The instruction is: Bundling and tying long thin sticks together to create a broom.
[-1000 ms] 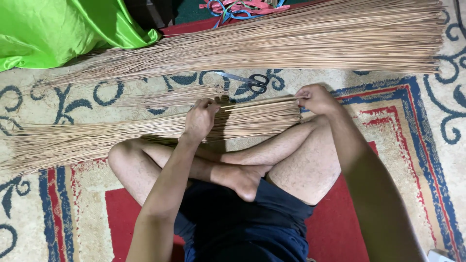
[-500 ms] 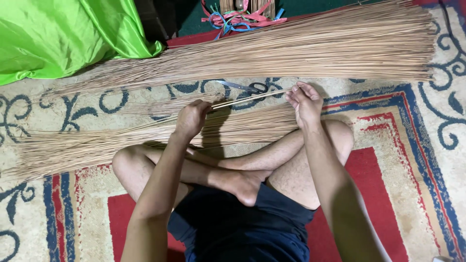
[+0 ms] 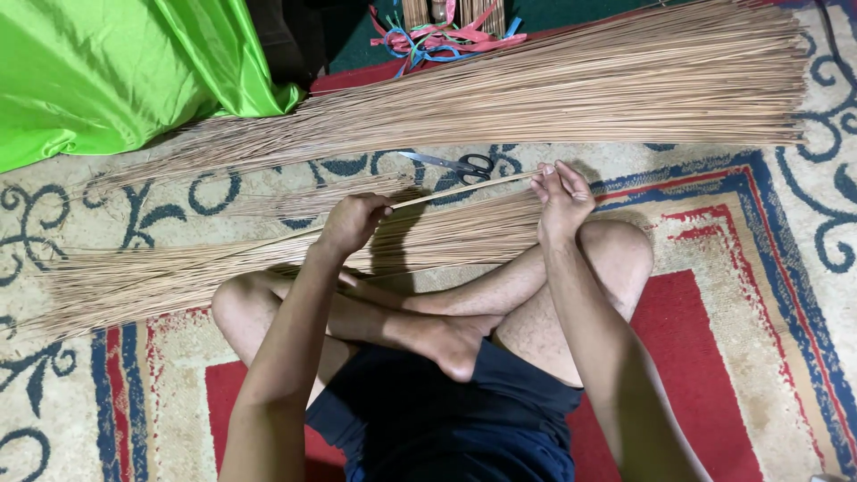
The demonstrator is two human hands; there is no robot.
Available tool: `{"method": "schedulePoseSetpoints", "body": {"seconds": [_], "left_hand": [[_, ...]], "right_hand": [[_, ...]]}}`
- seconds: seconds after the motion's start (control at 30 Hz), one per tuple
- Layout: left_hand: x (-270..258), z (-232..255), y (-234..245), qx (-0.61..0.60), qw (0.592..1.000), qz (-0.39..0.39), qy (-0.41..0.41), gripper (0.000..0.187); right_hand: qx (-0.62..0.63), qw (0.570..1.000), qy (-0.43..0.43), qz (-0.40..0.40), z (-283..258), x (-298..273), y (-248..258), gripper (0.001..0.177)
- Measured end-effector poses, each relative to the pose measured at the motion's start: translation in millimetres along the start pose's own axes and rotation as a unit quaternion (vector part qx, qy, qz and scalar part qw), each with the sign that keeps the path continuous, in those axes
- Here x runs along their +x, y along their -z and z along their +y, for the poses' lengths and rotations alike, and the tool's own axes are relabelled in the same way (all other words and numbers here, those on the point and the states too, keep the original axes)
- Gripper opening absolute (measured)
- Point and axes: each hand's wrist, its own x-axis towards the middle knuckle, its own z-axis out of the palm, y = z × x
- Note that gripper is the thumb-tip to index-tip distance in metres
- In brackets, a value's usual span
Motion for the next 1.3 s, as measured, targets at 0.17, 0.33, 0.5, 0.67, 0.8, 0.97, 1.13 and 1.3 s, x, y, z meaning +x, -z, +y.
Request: {"method": "schedulePoseSetpoints", "body": {"seconds": [0.17,0.33,0.5,0.67,0.8,0.97,1.13,1.3], "left_hand": [[6.4,-13.0,-5.0,0.027,1.000,-0.003,-0.011,0.008],[7.0,-2.6,1.0,0.034,0.999,0.000,-0.010,0.010],[10.6,-5.3,-1.1,0.009,1.000,-0.014,-0.022,0.009],[11.3,-9.0,3.3,-0.005,1.000,-0.019,-0.016,0.011],[16.1,-14.1,2.0,-0.016,0.999,-0.034,-0.023,0.010],[21.5,-12.2,7.3,-0.059,0.994,-0.084,0.039,0.014],[20.6,-3.8,18.8,-0.074,0.986,-0.129,0.072,0.014],[22.1,-0.1,14.4,-0.038,0.987,-0.126,0.089,0.015]], "right_hand": [[0.009,1.000,-0.012,0.012,-8.5,-9.8,-8.2,0.025],[0.008,1.000,-0.010,0.002,-18.6,-14.1,-10.8,0.036],[0.023,1.000,-0.009,0.015,2.6,-1.7,0.4,0.030],[0.028,0.999,-0.017,0.013,8.9,1.7,4.6,0.029],[0.026,0.999,-0.020,0.012,8.6,1.8,5.4,0.029],[0.025,0.999,-0.024,0.023,9.9,5.2,9.5,0.028],[0.029,0.999,-0.035,0.027,17.9,10.6,14.2,0.027],[0.004,0.999,-0.045,0.013,-9.9,-1.2,2.1,0.035]]}}
